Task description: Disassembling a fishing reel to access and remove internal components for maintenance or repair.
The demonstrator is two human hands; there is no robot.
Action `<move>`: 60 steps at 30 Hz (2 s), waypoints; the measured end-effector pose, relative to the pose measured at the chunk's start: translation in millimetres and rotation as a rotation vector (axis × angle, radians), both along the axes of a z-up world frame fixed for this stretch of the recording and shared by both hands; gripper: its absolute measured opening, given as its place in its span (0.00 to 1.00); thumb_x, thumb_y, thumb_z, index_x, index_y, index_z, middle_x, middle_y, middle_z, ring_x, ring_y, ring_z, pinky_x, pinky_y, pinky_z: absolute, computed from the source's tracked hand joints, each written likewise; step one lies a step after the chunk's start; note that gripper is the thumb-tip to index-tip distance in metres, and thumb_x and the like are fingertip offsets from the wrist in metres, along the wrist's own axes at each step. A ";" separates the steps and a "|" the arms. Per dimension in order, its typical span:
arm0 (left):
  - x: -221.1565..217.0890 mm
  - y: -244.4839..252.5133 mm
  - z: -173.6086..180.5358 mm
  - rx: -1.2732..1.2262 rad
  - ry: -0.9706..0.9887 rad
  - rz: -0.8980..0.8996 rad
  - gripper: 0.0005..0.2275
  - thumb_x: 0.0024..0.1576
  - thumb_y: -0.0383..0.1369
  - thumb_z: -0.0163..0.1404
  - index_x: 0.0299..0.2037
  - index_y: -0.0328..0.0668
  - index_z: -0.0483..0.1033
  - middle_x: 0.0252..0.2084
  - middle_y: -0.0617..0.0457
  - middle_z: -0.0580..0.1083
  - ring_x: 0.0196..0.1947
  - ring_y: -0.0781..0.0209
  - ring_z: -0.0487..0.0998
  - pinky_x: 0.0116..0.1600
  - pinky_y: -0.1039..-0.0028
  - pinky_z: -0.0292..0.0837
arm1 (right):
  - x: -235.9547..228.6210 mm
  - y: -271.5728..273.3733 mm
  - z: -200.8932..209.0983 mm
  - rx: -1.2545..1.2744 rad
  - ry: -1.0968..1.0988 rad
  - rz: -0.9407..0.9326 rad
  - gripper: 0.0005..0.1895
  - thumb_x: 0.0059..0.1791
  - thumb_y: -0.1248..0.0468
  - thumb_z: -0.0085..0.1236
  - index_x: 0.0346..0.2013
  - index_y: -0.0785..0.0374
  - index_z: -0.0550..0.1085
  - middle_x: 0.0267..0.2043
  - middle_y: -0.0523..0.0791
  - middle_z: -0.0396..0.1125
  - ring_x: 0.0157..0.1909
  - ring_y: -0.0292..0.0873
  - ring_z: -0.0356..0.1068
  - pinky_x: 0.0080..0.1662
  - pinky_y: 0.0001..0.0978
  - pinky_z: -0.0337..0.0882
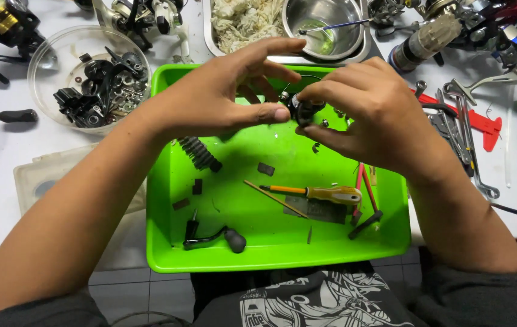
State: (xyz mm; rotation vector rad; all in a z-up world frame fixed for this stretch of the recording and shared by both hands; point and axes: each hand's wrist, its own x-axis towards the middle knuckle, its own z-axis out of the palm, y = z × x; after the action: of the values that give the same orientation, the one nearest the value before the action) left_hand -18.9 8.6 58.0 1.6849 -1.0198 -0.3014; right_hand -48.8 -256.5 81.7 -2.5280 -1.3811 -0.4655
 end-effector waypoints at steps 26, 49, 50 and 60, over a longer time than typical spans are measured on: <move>31.2 -29.1 -46.1 -0.211 0.350 -0.060 0.22 0.66 0.34 0.46 0.69 0.33 0.62 0.52 0.47 0.78 0.49 0.62 0.81 0.51 0.73 0.84 | 20.6 4.6 -14.3 0.296 0.141 -0.094 0.17 0.49 0.67 0.75 0.48 0.71 0.79 0.39 0.51 0.71 0.36 0.44 0.71 0.40 0.34 0.71; 21.0 -37.0 -73.1 -0.273 0.481 0.199 0.12 0.60 0.31 0.56 0.51 0.34 0.79 0.34 0.54 0.79 0.32 0.71 0.77 0.39 0.80 0.76 | 21.1 8.0 -36.9 0.234 -0.203 0.022 0.05 0.55 0.70 0.62 0.43 0.71 0.77 0.39 0.52 0.70 0.35 0.53 0.68 0.40 0.44 0.68; 21.2 -37.5 -73.9 -0.278 0.439 0.217 0.13 0.58 0.30 0.59 0.52 0.33 0.79 0.40 0.52 0.80 0.38 0.70 0.79 0.44 0.80 0.78 | 20.8 8.7 -36.7 0.241 -0.185 0.023 0.05 0.55 0.71 0.61 0.43 0.72 0.77 0.39 0.53 0.70 0.36 0.54 0.68 0.41 0.44 0.69; 22.9 -40.7 -75.5 -0.282 0.455 0.208 0.11 0.62 0.33 0.53 0.47 0.31 0.78 0.36 0.46 0.81 0.31 0.67 0.80 0.38 0.80 0.81 | 22.3 11.3 -41.5 0.327 -0.081 0.057 0.04 0.54 0.74 0.61 0.41 0.76 0.75 0.38 0.56 0.70 0.37 0.55 0.69 0.42 0.46 0.69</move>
State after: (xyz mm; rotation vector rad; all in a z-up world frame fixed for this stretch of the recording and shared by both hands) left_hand 4.0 -32.1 -17.5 1.3676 -0.5176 -0.3644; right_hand -26.5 -245.2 40.2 -2.2232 -1.2801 -0.7253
